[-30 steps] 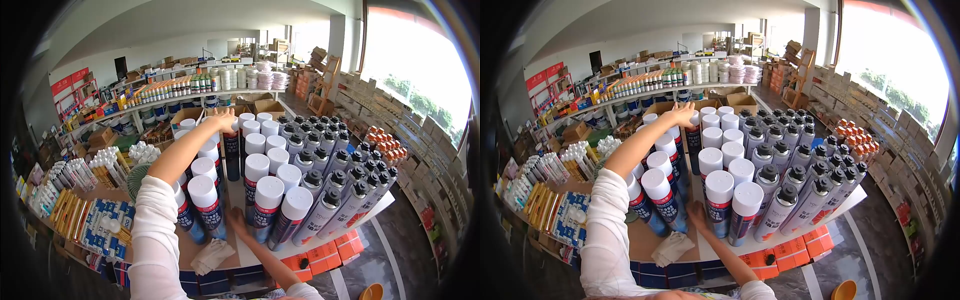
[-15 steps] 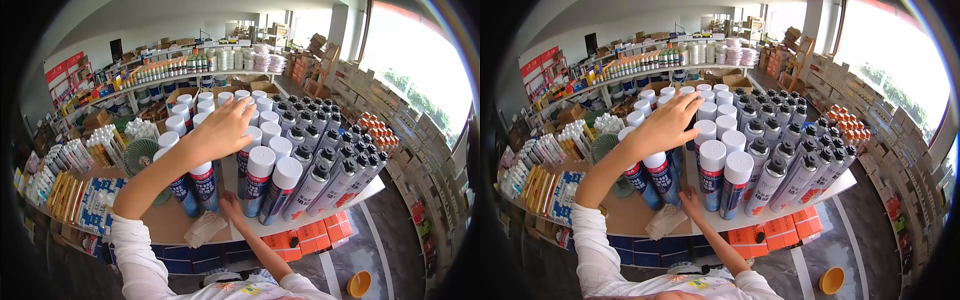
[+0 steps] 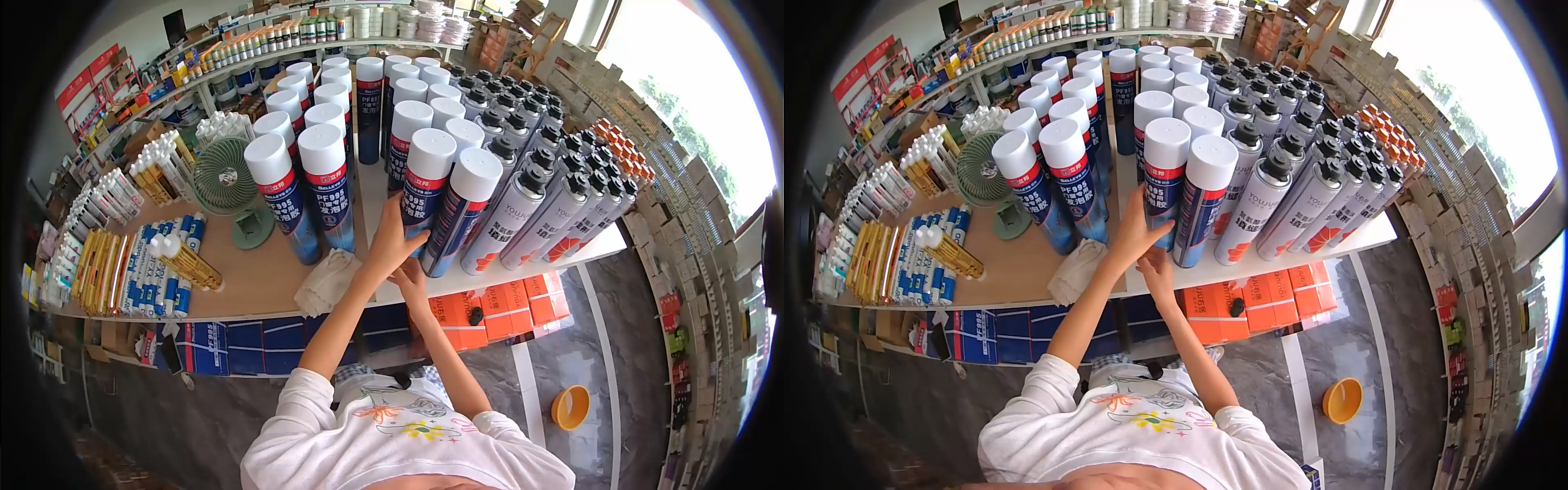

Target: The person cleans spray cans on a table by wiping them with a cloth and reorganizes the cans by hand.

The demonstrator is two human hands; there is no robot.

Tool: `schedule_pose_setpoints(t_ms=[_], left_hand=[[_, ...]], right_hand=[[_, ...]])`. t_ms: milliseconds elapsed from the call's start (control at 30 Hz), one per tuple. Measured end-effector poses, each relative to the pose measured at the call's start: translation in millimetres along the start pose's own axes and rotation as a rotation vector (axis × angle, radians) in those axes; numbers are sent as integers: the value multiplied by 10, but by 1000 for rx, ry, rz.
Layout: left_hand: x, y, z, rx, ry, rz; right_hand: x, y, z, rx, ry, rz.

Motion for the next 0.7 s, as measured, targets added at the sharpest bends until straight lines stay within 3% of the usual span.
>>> schedule_pose_setpoints(t_ms=[200, 533, 700], left_hand=[[-39, -132, -223, -144, 61, 41], [-281, 172, -21, -40, 26, 205], [-605, 267, 95, 50, 79, 236]], right_hand=[[-269, 178, 94, -40, -105, -21], [-285, 268, 20, -118, 26, 34], [-468, 172, -603, -667, 319, 220]])
Point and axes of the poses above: each hand's wrist, its own x-axis towards the middle knuckle, its own y-axis out of the back of the hand, z = x × y, the point moved 5 cm from there along x, towards the middle knuckle, and after that the axes turned 3 degrees about -y, right-handed, at the moved point
